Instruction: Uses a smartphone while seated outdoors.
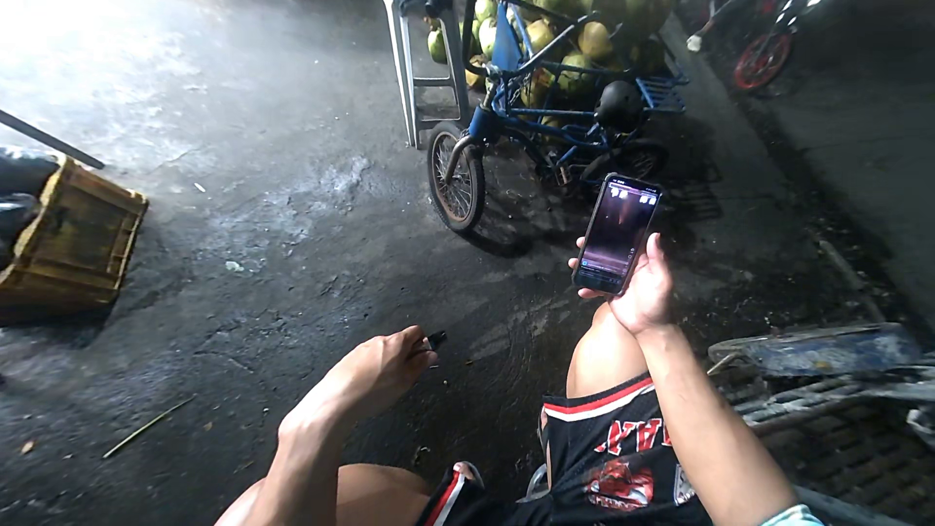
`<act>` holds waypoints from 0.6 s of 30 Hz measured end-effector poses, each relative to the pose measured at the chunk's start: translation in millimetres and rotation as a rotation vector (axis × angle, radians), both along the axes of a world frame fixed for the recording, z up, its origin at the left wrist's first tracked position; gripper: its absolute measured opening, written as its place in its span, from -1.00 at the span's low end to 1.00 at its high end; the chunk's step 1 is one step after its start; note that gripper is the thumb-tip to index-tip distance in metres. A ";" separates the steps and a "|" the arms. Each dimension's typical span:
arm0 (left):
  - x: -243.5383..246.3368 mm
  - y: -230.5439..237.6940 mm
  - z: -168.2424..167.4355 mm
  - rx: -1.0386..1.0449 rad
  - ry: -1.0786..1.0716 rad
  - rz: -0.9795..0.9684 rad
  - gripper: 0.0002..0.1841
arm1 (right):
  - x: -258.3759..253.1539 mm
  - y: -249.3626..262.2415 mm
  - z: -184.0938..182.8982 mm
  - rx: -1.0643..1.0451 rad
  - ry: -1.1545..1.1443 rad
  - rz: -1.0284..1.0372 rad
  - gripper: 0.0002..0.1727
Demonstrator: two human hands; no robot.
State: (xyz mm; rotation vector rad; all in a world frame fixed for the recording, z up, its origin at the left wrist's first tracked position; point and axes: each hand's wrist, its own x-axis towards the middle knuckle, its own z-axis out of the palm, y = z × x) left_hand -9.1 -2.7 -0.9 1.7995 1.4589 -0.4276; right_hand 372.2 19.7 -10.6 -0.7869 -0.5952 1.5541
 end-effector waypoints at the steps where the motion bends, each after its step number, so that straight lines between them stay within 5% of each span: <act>1: 0.2 -0.1 0.0 -0.001 0.002 0.001 -0.62 | 0.1 0.1 -0.2 0.003 0.000 0.000 -0.16; 18: 2.3 0.1 1.2 -0.010 0.011 -0.004 -0.60 | 1.0 0.7 -1.6 -0.018 0.010 0.010 -0.32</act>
